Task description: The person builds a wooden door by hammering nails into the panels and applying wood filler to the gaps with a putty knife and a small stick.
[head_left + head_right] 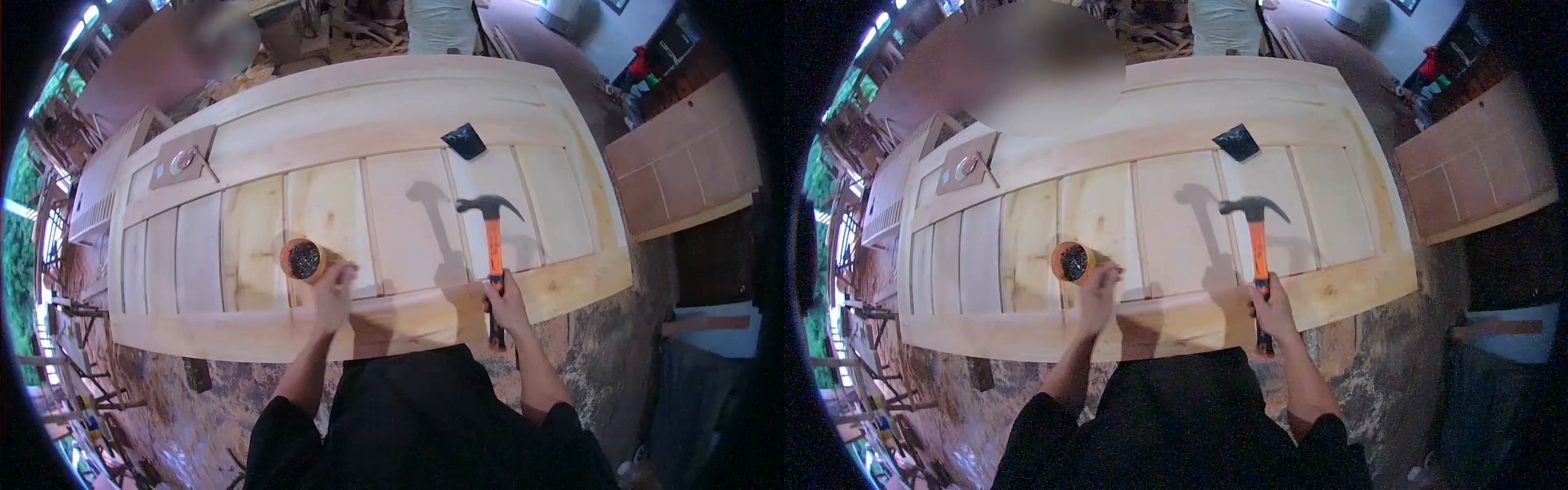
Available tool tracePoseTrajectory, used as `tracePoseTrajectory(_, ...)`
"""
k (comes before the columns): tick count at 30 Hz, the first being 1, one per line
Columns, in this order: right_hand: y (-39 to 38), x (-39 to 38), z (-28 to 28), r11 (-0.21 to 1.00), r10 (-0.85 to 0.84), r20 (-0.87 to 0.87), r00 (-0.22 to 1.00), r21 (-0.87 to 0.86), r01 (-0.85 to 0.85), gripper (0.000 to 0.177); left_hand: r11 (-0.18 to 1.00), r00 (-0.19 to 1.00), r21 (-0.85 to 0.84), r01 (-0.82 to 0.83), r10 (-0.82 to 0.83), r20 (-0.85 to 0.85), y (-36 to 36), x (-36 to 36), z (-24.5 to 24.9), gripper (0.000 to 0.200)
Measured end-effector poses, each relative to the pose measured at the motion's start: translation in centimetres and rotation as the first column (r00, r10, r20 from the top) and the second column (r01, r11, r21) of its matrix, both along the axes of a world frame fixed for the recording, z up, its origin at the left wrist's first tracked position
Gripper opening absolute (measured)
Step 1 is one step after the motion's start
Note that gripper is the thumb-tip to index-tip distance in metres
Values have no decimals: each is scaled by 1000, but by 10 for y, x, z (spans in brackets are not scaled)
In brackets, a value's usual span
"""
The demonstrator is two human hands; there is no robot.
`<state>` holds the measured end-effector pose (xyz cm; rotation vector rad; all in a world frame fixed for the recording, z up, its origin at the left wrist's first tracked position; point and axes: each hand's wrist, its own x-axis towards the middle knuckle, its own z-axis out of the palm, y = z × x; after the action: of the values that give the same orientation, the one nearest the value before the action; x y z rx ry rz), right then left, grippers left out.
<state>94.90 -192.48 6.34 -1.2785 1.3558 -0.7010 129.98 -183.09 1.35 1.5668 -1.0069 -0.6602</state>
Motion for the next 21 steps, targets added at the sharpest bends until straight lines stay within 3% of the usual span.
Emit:
tracePoseTrajectory(2,21,-9,0,997,-7,-14,1000,78,8,16,975,972,107,193,-205,114,8,-34,3,16)
tracePoseTrajectory(4,40,-20,-13,998,10,-101,995,70,-3,16,943,946,143,300,-314,86,7,-66,-14,16)
tracePoseTrajectory(7,68,-30,-13,997,68,-243,968,44,-59,21,912,885,158,379,-407,225,-8,-90,-16,16)
tracePoseTrajectory(9,83,-33,-4,995,104,-277,955,17,-103,27,909,898,191,372,-404,176,-11,-97,-18,16)
tracePoseTrajectory(10,89,-33,-2,988,154,-374,914,39,-150,37,903,899,202,379,-411,152,-14,-102,-20,15)
tracePoseTrajectory(12,99,-29,15,961,219,-490,844,-43,-274,44,909,878,137,393,-415,238,-17,-103,-23,14)
tracePoseTrajectory(13,102,-26,21,971,240,-385,891,75,-229,46,907,864,90,412,-421,276,-21,-105,-24,14)
tracePoseTrajectory(17,118,-22,21,956,292,-527,798,156,-246,37,881,802,189,435,-474,364,-25,-105,-28,11)
tracePoseTrajectory(21,124,-16,38,952,306,-496,812,138,-274,34,886,791,229,404,-464,399,-22,-102,-30,13)
